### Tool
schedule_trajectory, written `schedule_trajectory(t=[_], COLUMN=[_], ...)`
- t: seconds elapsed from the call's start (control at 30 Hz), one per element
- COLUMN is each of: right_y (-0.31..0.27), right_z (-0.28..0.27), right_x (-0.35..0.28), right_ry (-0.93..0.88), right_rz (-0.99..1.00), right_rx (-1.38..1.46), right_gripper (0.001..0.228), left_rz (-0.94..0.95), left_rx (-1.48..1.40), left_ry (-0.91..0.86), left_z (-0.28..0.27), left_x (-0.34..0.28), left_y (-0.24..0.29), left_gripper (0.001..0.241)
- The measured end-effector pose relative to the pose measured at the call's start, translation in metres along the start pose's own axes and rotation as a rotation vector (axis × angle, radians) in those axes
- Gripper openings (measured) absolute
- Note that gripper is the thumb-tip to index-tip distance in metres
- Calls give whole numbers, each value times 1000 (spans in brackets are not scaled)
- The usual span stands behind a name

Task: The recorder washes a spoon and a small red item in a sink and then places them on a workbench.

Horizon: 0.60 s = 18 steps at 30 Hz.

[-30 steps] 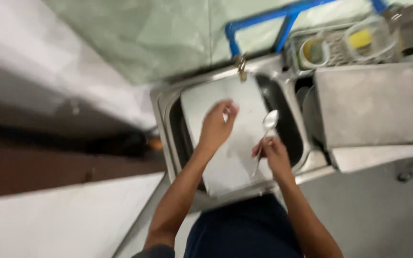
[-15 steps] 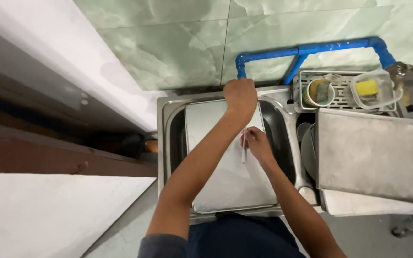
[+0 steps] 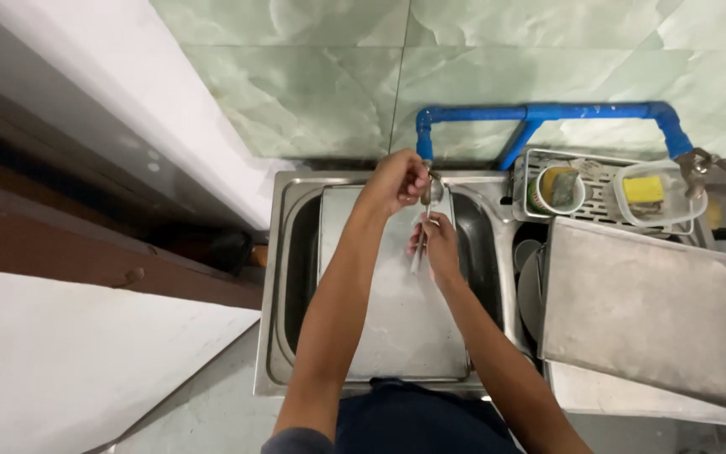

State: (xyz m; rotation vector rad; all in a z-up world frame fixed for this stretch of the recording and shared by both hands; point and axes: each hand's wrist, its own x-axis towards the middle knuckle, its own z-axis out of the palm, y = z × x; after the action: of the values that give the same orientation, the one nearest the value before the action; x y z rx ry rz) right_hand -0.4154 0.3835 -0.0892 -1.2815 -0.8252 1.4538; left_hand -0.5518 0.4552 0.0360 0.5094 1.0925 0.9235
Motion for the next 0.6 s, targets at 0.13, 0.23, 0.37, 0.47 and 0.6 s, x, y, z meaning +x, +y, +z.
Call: schedule_trajectory(t=[0.13, 0.23, 0.37, 0.47, 0.6], right_y=[5, 8, 17, 1, -5], right_z=[-7, -12, -22, -9, -9], right_x=[-3, 6, -21, -30, -58], right_ry=[-11, -8, -23, -42, -58], right_rz=[18, 33, 96, 75, 66], right_rx=[-8, -60, -147, -141, -149], right_gripper=[17, 20, 28, 28, 21], left_rz=[-56, 205, 228, 254, 266], left_rx=[-467, -380, 39, 49, -91], left_ry=[-111, 80, 475, 321, 145], left_z=[-13, -21, -49, -36, -17], left_x=[-7, -7, 43, 63, 60], left_y=[-30, -66, -170, -174, -166], left_gripper=[24, 52, 39, 46, 42])
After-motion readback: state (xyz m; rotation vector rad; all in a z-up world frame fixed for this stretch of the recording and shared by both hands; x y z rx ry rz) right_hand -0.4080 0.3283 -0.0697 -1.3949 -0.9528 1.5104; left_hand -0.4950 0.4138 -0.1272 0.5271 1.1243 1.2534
